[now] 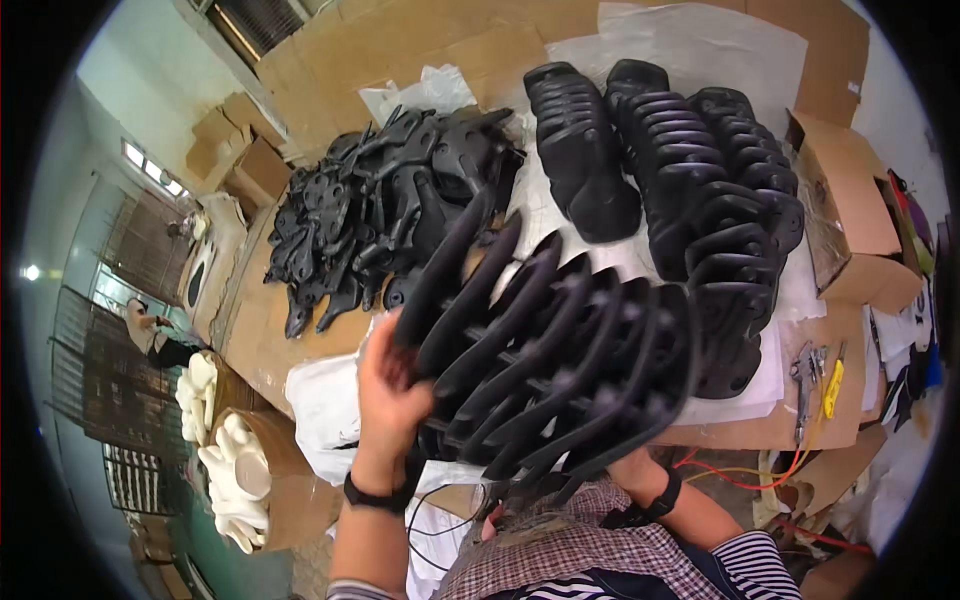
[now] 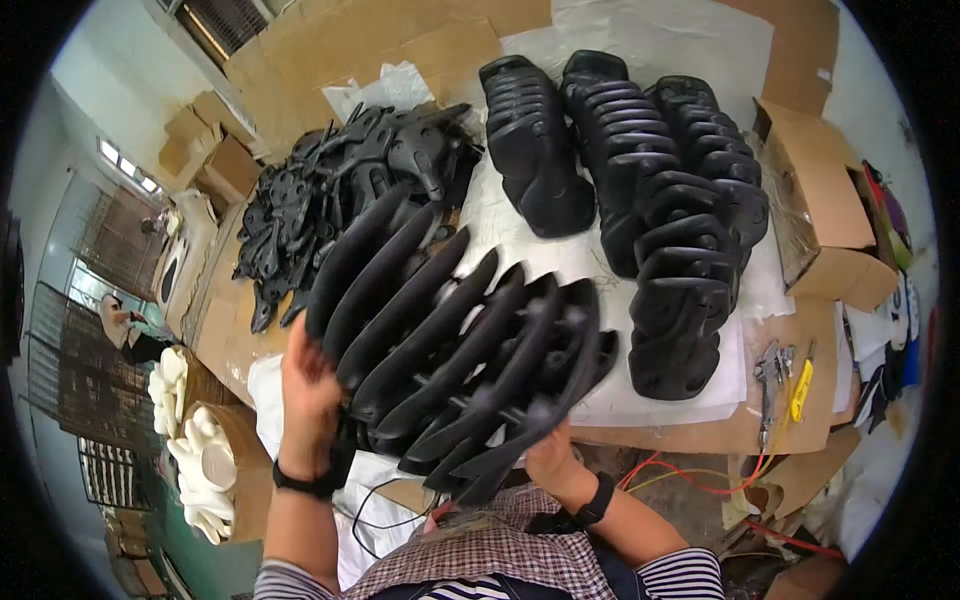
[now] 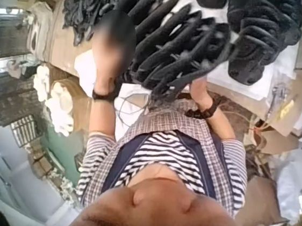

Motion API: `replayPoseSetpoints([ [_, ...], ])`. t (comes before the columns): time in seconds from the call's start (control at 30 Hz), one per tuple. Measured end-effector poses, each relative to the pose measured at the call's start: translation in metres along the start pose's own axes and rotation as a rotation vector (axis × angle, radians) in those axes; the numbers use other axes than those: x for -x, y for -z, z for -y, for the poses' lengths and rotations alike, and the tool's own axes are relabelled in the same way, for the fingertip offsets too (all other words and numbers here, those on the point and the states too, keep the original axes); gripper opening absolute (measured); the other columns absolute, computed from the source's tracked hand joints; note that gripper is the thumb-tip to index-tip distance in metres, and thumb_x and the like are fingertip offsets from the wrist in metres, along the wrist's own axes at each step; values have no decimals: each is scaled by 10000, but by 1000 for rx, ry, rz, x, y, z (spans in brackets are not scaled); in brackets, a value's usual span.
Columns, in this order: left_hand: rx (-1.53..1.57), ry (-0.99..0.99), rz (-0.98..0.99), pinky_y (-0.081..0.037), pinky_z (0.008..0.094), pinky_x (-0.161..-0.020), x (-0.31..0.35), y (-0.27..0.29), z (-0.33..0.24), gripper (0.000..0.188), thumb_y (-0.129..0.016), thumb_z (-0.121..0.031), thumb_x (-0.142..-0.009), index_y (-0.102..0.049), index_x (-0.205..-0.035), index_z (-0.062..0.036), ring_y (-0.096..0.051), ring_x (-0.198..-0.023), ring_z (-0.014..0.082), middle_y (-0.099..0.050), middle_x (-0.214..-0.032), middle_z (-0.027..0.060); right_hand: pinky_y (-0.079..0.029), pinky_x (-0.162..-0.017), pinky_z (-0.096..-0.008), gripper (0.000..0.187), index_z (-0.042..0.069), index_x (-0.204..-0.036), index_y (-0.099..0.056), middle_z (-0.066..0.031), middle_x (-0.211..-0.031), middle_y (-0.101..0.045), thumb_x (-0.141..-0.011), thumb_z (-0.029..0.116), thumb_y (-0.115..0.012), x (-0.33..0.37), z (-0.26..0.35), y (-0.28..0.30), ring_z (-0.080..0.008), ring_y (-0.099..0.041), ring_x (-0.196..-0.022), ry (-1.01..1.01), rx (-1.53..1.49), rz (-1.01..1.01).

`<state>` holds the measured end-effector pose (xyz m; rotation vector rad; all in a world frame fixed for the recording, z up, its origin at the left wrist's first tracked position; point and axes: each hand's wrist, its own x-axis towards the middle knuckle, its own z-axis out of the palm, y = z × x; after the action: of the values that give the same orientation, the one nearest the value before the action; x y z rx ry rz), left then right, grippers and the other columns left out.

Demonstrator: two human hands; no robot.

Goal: The person unpacks black plastic parts from white woven bags using a yellow utility knife. They remove the parts, stack them on a table, and use a handheld tool to clean or deburr the surfaces of the parts. The person handles the items one by one, organizing them into neat piles.

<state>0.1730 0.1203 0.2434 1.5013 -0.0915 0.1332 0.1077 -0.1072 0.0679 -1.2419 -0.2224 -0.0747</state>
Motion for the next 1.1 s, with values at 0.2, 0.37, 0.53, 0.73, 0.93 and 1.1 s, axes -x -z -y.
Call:
replayPoseSetpoints([
  [0.2, 21, 218, 234, -381, 328, -1000, -142, -54, 86, 824, -627, -42, -746, -216, -1458, -94, -467, -1222, 257, -436, -1364, 163, -360, -965, -445, 632, -59, -1343, -355, -232, -1257, -479, -826, 187, -622, -60, 69, 11, -364, -467, -1138, 326, 797, -351],
  [0.37, -14, 660, 156, -362, 352, -976, -148, -132, 151, 829, -614, -374, -851, -160, -1476, -74, -436, -1207, 248, -366, -1430, 130, -238, -1037, -509, 953, -4, -1443, -189, -227, -1380, -360, -758, 407, -709, -93, -17, 64, -395, -326, -1264, 16, 1255, -570],
  [0.53, 119, 366, 184, -308, 353, -1044, -127, -127, 163, 870, -677, -310, -814, -173, -1466, -31, -380, -1276, 267, -373, -1404, 186, -215, -1060, -513, 1033, 14, -1457, -136, -251, -1416, -313, -718, 390, -752, -88, -36, 58, -409, -271, -1316, -40, 1250, -504],
  [0.73, -497, 37, 261, -184, 429, -1121, -120, -156, 150, 994, -793, -329, -643, -259, -1431, -44, -187, -1364, 416, -204, -1474, 273, -253, -1054, -504, 1131, 0, -1451, -96, -290, -1368, -312, -646, 334, -818, -91, -28, 50, -422, -294, -1284, -163, 996, -612],
  [0.93, -374, -82, 156, -202, 424, -1119, -99, -145, 183, 1094, -821, -338, -634, -164, -1431, 22, -223, -1351, 394, -180, -1458, 282, -325, -1037, -452, 882, -21, -1398, -263, -236, -1342, -391, -695, 181, -756, -71, -28, 109, -360, -384, -1251, 119, 944, -517],
  [1.1, -247, -55, 57, -194, 407, -1125, -88, -133, 201, 1095, -815, -371, -656, -160, -1423, 54, -225, -1356, 377, -209, -1445, 269, -384, -995, -379, 577, 2, -1273, -474, -169, -1229, -531, -728, 55, -654, -178, 87, 79, -297, -484, -1178, 429, 627, -443],
])
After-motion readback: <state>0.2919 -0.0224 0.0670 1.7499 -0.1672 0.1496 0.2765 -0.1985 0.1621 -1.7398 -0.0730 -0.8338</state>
